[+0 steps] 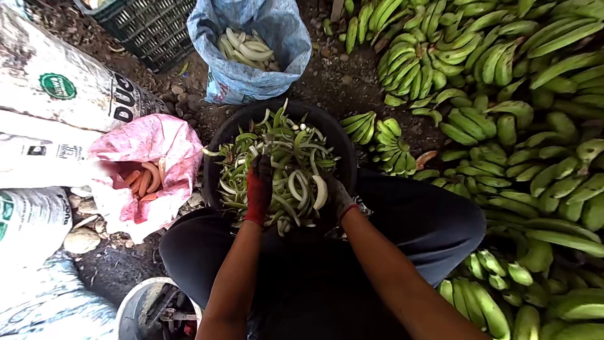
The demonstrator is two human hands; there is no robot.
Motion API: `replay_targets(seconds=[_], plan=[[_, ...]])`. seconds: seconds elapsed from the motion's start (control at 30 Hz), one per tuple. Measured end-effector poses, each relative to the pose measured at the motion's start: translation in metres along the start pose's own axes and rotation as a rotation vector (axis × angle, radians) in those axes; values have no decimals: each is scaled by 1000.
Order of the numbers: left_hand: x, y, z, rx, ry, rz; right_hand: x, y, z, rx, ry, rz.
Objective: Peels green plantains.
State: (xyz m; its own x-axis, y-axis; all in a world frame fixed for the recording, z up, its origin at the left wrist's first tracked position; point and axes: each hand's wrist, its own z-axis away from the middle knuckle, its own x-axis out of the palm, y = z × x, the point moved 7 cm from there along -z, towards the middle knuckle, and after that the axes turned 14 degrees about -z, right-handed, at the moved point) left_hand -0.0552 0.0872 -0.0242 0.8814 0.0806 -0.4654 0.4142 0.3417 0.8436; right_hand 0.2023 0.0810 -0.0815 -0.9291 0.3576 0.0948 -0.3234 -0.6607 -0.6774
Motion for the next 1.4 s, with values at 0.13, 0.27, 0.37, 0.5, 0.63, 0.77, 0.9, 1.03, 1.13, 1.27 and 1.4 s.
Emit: replay_targets(seconds=[0.13,0.27,0.37,0.5,0.63,0.77,0.9,1.03,1.13,1.27,1.4], plan=[[-12,-3,-5,-12,92,191,46,-73,1,-100,-11,-87],[-14,-1,-3,-39,65,224,123,-186,10,-293,-364,-752],[-15,-1,-13,-41,94,297,138,-189,8,-299,-243,-625],[-16,5,-20,-12,121,468,122,-95,-37,-177,-48,74],[-19,12,-18,-14,125,479,131,-23,-54,-84,-53,615],[-20,20,-17,-40,95,536,163,-23,-50,-170,-194,1297],[-18,18,-16,-45,103,499,145,-12,-52,-64,127,647],[-17,14,-13,-49,87,510,134,-2,-49,-118,101,383],[-18,12,-8,-47,77,481,121,0,-41,-139,7,308],[-19,6,-8,-55,79,459,92,-6,-30,-99,-106,-63],[-11,-1,-7,-51,42,447,72,-63,9,-202,-300,-206]])
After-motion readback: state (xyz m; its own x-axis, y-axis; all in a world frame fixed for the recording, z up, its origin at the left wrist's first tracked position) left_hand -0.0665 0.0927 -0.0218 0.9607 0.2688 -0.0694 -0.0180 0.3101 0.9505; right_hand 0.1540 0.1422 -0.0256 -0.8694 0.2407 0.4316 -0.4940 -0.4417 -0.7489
